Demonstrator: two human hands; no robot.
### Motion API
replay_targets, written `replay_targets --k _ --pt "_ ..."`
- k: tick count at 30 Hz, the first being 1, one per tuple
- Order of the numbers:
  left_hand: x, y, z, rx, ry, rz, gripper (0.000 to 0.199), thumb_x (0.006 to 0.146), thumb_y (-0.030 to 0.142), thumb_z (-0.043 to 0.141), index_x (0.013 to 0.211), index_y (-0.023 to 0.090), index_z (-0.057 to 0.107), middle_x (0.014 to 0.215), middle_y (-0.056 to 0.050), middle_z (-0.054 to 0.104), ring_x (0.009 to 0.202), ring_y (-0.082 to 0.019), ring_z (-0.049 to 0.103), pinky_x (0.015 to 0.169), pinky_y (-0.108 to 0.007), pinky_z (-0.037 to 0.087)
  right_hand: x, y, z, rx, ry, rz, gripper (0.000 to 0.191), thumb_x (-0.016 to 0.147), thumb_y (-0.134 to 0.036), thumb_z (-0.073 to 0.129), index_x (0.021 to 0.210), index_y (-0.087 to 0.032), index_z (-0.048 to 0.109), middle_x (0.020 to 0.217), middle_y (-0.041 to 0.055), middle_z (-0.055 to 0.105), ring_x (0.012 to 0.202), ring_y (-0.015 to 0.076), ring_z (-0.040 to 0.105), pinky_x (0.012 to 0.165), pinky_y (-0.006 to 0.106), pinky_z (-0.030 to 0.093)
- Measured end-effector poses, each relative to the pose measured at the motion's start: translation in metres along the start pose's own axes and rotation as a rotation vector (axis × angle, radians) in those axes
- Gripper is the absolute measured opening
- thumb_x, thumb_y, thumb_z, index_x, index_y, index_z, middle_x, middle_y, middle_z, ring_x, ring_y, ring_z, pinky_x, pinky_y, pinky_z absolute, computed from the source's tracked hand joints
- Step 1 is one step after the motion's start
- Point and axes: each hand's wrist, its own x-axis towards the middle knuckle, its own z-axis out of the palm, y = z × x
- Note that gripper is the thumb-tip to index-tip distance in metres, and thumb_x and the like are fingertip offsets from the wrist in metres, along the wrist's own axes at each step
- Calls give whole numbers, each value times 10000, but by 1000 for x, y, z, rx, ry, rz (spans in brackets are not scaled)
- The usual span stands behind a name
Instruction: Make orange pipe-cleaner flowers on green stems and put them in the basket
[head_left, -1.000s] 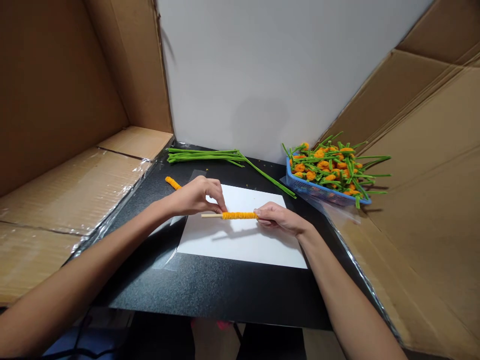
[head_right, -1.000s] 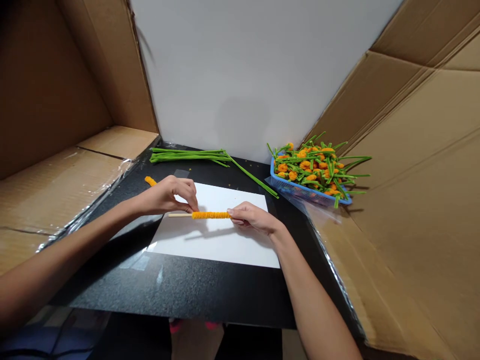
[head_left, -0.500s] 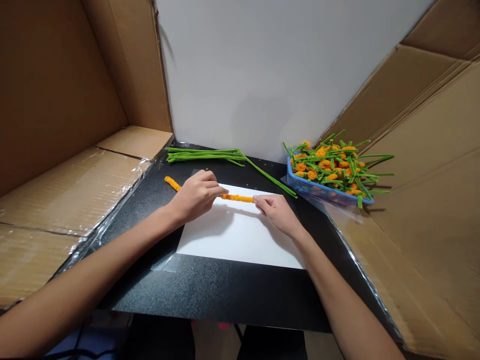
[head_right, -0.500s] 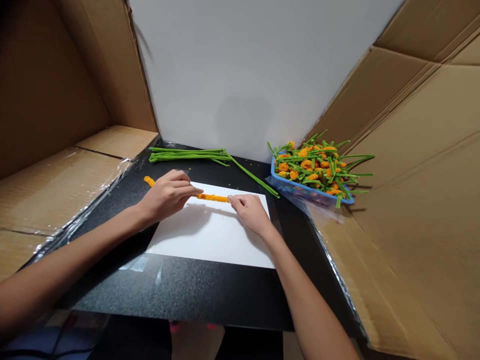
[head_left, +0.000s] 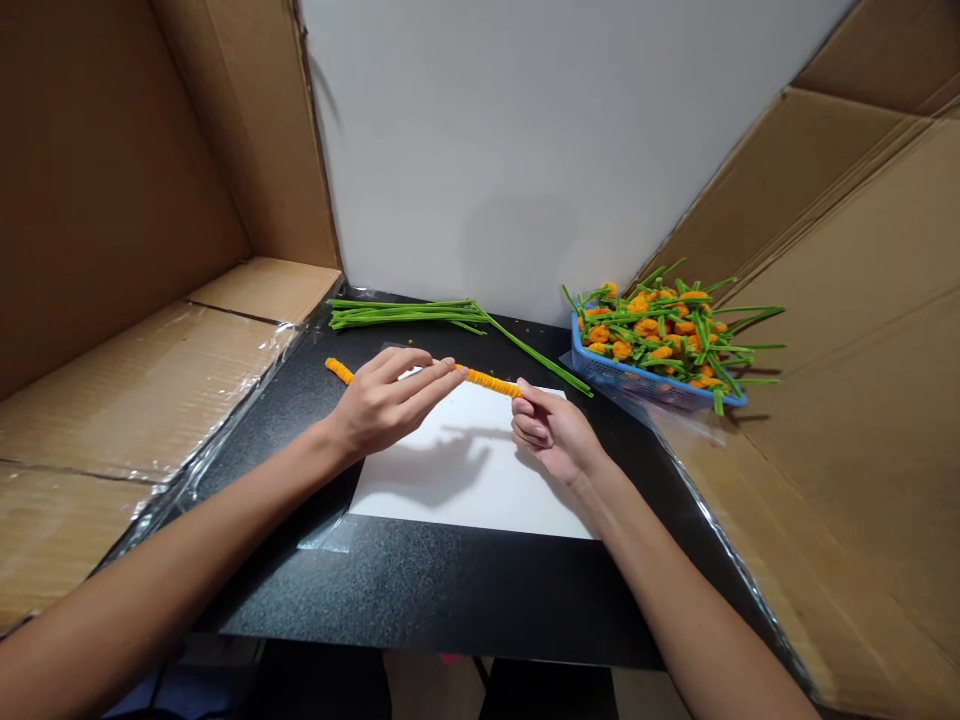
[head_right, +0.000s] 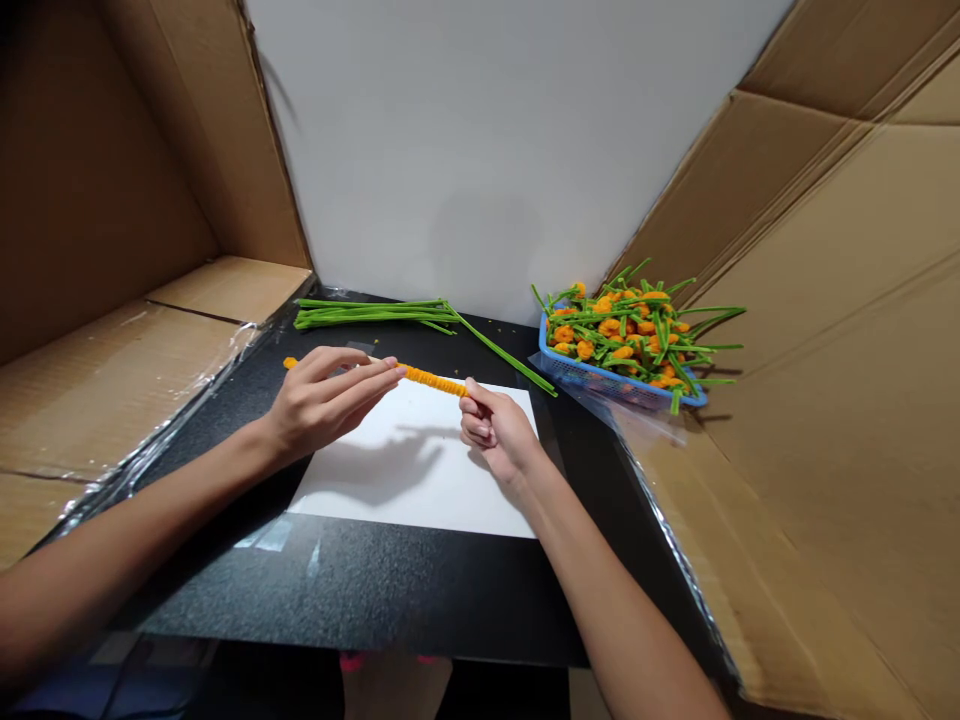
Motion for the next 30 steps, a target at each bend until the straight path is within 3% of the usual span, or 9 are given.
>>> replay_targets --k 4,9,12,16,22,26,30 --pt "0 -5 -5 42 -16 133 312 919 51 604 1187 188 686 1024 -49 795 847 -179 705 741 -322 569 0 2 -2 88 -172 189 441 983 -389 469 587 -207 397 380 -89 220 368 66 81 362 185 182" --pt "-7 -10 0 -107 30 25 372 914 56 595 1251 204 655 1081 -82 784 903 -204 710 745 -348 575 -1 4 -1 145 -274 280 432 1009 -348 397 601 -214 349 373 -97 225 362 69 50 360 171 198" --pt "-10 -12 2 -128 40 28 309 913 55 585 1166 207 676 1064 -71 788 887 -197 706 750 -345 571 -2 3 -2 147 -311 327 456 1029 -345 339 592 -215 335 367 -97 215 359 70 38 360 168 192" --pt "-7 -11 1 -116 56 -19 211 893 34 606 1019 192 665 958 -34 800 820 -174 692 741 -315 555 -2 -1 -3 112 -309 339 513 1049 -370 284 560 -216 313 348 -85 214 356 72 39 356 163 189" --pt "-3 -7 2 -273 85 -159 150 917 69 594 919 208 651 900 -12 787 848 -155 705 799 -312 549 -2 -5 -5 47 -299 340 552 1049 -404 321 532 -218 258 334 -82 213 346 60 55 351 160 203" --pt "-4 -8 3 -386 30 -197 139 936 83 563 931 191 651 884 -39 769 838 -159 688 757 -299 557 -2 -6 -7 4 -282 324 575 1046 -424 332 513 -218 270 330 -84 209 328 54 71 337 164 191" --pt "-5 -7 6 -479 -55 -274 140 959 119 531 907 183 645 847 -53 745 771 -154 642 694 -282 535 0 -3 -10 -111 -186 202 605 999 -514 457 492 -202 349 345 -89 234 317 36 119 335 164 164"
